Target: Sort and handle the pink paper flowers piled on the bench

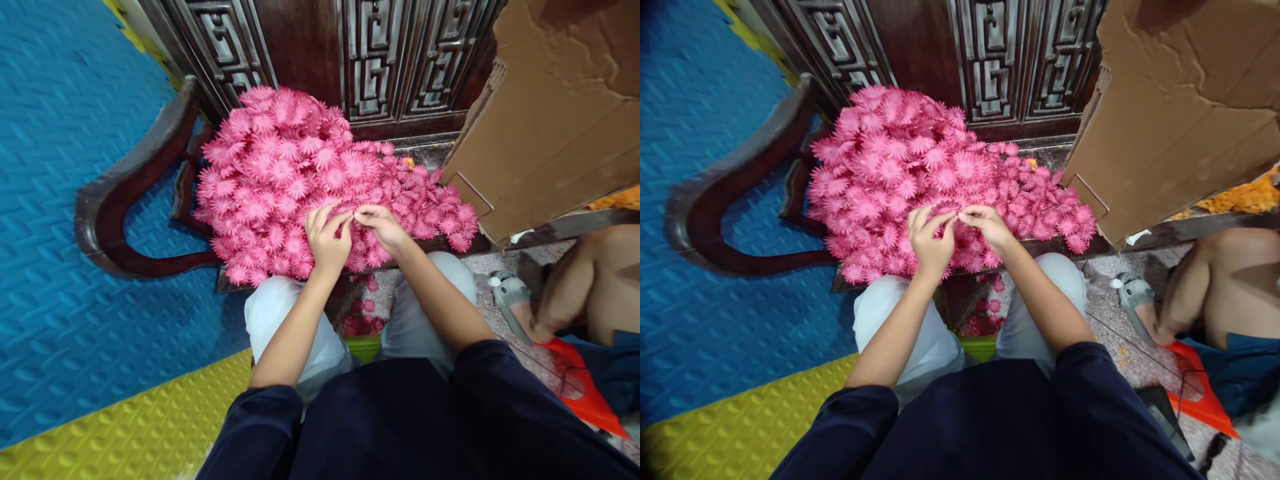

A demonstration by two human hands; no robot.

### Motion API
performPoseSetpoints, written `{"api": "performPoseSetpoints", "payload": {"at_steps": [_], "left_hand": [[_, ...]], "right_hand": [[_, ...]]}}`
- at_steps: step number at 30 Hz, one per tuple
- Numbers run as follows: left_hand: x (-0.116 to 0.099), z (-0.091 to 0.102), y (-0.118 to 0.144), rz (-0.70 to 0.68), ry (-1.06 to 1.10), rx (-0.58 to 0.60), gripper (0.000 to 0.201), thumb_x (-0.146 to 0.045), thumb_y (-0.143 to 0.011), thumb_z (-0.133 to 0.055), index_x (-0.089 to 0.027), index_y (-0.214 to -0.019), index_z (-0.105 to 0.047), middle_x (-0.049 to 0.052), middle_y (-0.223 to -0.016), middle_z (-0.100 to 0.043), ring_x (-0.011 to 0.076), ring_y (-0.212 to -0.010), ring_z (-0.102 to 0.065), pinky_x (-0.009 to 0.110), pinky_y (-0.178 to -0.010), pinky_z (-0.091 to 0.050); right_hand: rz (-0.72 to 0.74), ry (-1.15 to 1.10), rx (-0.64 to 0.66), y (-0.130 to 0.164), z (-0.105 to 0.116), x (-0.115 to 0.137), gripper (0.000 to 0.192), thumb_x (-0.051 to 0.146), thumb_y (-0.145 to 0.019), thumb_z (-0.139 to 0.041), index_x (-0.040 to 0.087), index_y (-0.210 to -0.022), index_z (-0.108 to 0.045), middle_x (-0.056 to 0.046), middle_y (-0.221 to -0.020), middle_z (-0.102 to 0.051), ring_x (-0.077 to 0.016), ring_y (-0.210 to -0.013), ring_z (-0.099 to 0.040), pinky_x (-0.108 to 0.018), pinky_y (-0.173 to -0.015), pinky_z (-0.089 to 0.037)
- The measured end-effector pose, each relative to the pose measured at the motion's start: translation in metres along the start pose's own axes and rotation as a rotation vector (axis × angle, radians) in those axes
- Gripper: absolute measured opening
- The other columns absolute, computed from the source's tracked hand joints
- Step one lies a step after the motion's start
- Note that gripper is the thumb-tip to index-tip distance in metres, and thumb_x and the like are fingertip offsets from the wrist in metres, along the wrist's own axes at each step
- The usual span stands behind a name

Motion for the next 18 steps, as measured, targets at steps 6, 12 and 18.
{"api": "performPoseSetpoints", "payload": {"at_steps": [6,12,18], "left_hand": [[-0.003,-0.007,0.000,0.063,0.065,-0.037,0.014,-0.032,-0.085,-0.057,-0.021,-0.088,-0.065,0.004,-0.087,-0.068,0.0183,-0.090,-0.061,0.035,-0.087,-0.046],[0.008,-0.008,-0.001,0.176,0.266,-0.012,0.021,-0.035,-0.090,-0.045,-0.020,-0.089,-0.059,0.005,-0.089,-0.066,0.0162,-0.088,-0.062,0.030,-0.083,-0.047],[0.015,-0.013,-0.008,0.170,0.386,0.112,0.019,-0.037,-0.089,-0.048,-0.021,-0.086,-0.058,0.003,-0.087,-0.065,0.0161,-0.086,-0.061,0.029,-0.081,-0.047]], "right_hand": [[0.008,-0.015,-0.049,0.000,0.002,0.010,0.032,0.043,-0.044,-0.084,0.021,-0.061,-0.067,0.004,-0.062,-0.061,-0.0100,-0.065,-0.053,-0.027,-0.074,-0.045],[0.016,-0.019,-0.028,0.000,0.001,0.015,0.031,0.043,-0.056,-0.079,0.024,-0.080,-0.071,0.004,-0.070,-0.062,-0.0095,-0.067,-0.053,-0.026,-0.073,-0.044],[-0.025,-0.038,-0.021,0.000,0.002,0.011,0.030,0.042,-0.052,-0.081,0.020,-0.069,-0.070,0.004,-0.064,-0.062,-0.0080,-0.063,-0.052,-0.026,-0.072,-0.043]]}}
Point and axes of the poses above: each hand's wrist, its own y-axis away from the middle knuckle, its own z-axis out of the back of the hand, x = y × z, the point moved 5 cm from there along -y, towards the middle knuckle
